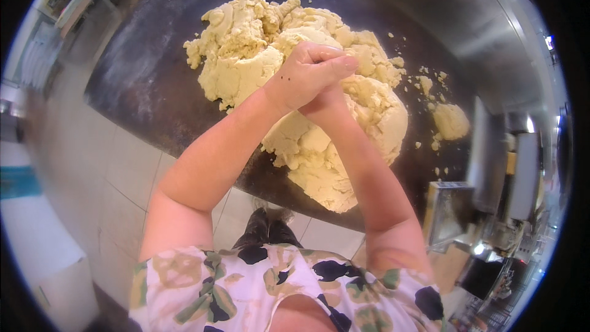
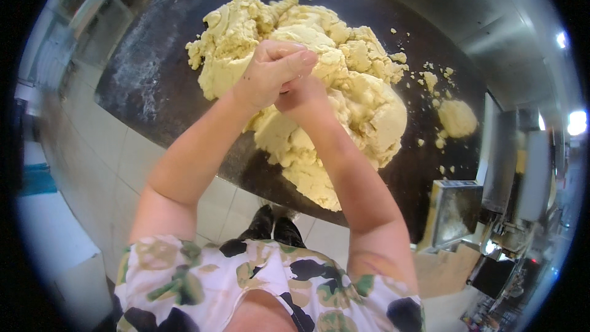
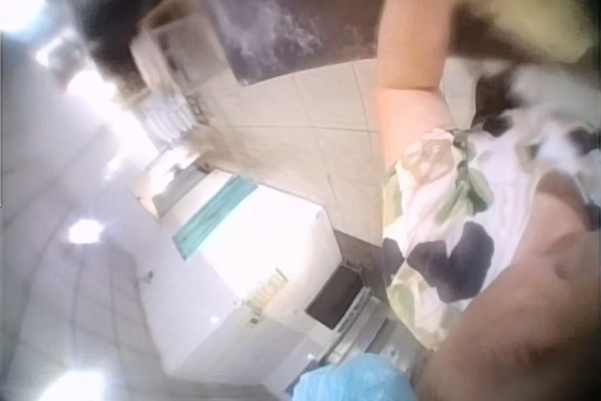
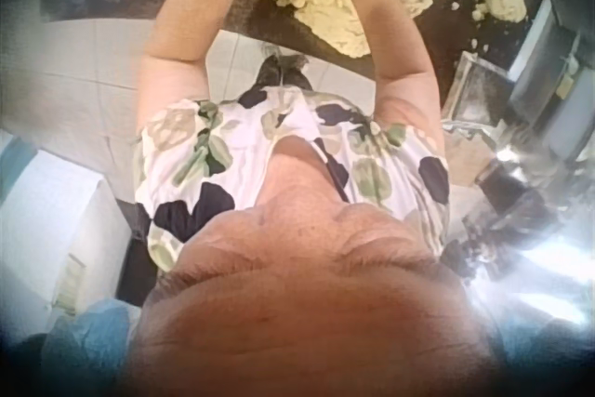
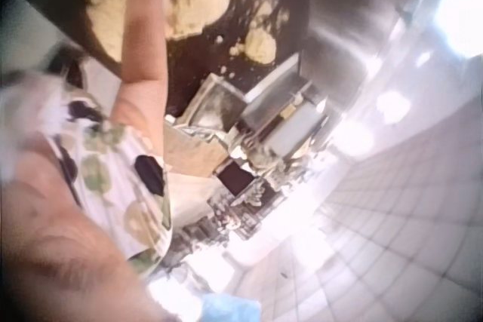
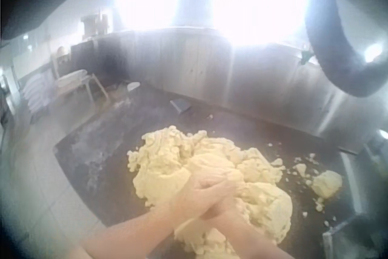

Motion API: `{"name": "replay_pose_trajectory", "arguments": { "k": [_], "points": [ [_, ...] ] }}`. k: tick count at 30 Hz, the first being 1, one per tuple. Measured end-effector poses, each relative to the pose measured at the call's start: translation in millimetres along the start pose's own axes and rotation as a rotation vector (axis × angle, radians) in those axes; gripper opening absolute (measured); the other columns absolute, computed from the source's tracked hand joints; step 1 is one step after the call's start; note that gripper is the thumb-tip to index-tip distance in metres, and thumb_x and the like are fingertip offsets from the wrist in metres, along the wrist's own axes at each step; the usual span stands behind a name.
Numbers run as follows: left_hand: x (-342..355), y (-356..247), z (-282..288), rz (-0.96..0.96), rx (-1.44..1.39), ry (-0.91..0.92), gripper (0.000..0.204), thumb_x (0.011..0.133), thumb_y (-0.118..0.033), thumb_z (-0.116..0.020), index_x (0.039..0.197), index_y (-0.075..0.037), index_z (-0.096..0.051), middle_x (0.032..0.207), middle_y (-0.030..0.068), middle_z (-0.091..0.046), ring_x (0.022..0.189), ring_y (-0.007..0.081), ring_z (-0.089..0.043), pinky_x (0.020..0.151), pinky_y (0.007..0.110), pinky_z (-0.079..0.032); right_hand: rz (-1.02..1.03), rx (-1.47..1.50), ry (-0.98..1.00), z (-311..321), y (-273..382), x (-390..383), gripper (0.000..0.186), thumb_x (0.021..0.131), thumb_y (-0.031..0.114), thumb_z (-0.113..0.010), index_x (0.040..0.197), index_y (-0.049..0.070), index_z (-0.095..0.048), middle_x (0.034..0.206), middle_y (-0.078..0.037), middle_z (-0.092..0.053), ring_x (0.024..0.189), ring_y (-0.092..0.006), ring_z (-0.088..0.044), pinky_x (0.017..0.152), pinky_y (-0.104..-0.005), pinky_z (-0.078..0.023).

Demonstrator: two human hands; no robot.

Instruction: The person cuts a large mass of dough on a stainless steel table using a metal scraper. They then scoop a grainy mixture from a metal bin and repeatedly transfer it into a rectangular tray, using the scraper to level and compact the contents.

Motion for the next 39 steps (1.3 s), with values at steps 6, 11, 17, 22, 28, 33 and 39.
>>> {"name": "replay_pose_trajectory", "arguments": {
  "k": [6,11,17,22,28,33,39],
  "points": [
    [-6,42,48,-0.001,-0.08,-0.078,0.036,0.09,-0.017,-0.059,0.056,-0.008,-0.048,0.055,-0.0043,-0.042,0.05,0.0041,-0.033,0.046,0.023,-0.025,-0.127,-0.294,0.159,-30,7,15,0.015,0.07,0.017,-0.065,0.085,0.011,-0.065,0.083,-0.01,-0.068,0.083,-0.0317,-0.064,0.07,-0.039,-0.051],
    [-43,58,36,0.037,-0.049,-0.072,0.035,0.088,-0.014,-0.059,0.056,-0.007,-0.046,0.056,-0.006,-0.041,0.052,0.0049,-0.035,0.047,0.023,-0.026,-0.2,-0.412,0.104,-35,-1,-14,0.018,0.074,0.023,-0.062,0.088,0.013,-0.065,0.087,-0.009,-0.068,0.085,-0.0306,-0.064,0.07,-0.0394,-0.051],
    [-170,15,-9,-0.257,0.372,0.015,0.033,0.078,-0.003,-0.059,0.053,-0.005,-0.037,0.053,0.0056,-0.039,0.047,0.0201,-0.036,0.049,0.033,-0.027,0.386,-0.521,-0.124,-57,74,-107,0.011,0.07,0.02,-0.062,0.066,0.015,-0.053,0.067,-0.004,-0.05,0.068,-0.0222,-0.056,0.054,-0.0353,-0.046],
    [-187,-15,-52,-0.366,0.45,0.056,0.032,0.073,0.0,-0.061,0.051,-0.005,-0.038,0.052,0.0082,-0.04,0.046,0.025,-0.037,0.048,0.036,-0.026,0.461,-0.571,-0.095,-43,94,-134,0.016,0.069,0.02,-0.065,0.063,0.014,-0.051,0.065,-0.002,-0.048,0.063,-0.0211,-0.053,0.051,-0.0334,-0.044],
    [-101,-123,-77,-0.398,0.082,0.092,0.037,0.082,-0.006,-0.062,0.053,-0.004,-0.039,0.052,0.0048,-0.041,0.044,0.0177,-0.037,0.047,0.031,-0.027,0.316,-0.356,-0.01,67,181,-98,0.016,0.071,0.026,-0.065,0.068,0.012,-0.058,0.063,-0.009,-0.057,0.061,-0.0284,-0.059,0.053,-0.0384,-0.046],
    [-34,-53,-79,0.012,-0.234,0.121,0.04,0.09,-0.019,-0.062,0.058,-0.005,-0.044,0.058,-0.0027,-0.042,0.055,0.0058,-0.038,0.049,0.026,-0.031,-0.134,-0.556,0.145,96,113,-66,0.017,0.073,0.026,-0.064,0.081,0.012,-0.063,0.081,-0.013,-0.066,0.08,-0.0334,-0.064,0.066,-0.0415,-0.049],
    [4,44,-66,0.059,-0.278,0.099,0.029,0.091,-0.013,-0.058,0.065,-0.002,-0.054,0.063,-0.0041,-0.05,0.058,0.0028,-0.042,0.05,0.021,-0.032,-0.373,-0.423,0.09,91,4,-51,0.021,0.073,0.026,-0.065,0.088,0.012,-0.065,0.089,-0.014,-0.067,0.088,-0.0334,-0.064,0.072,-0.0407,-0.05]
  ]
}}
Point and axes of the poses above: each hand's wrist, its own x-axis towards the middle knuckle, its own z-axis out of the back of the hand, y = z × x, the point moved 9 cm from there along x, towards the middle knuckle
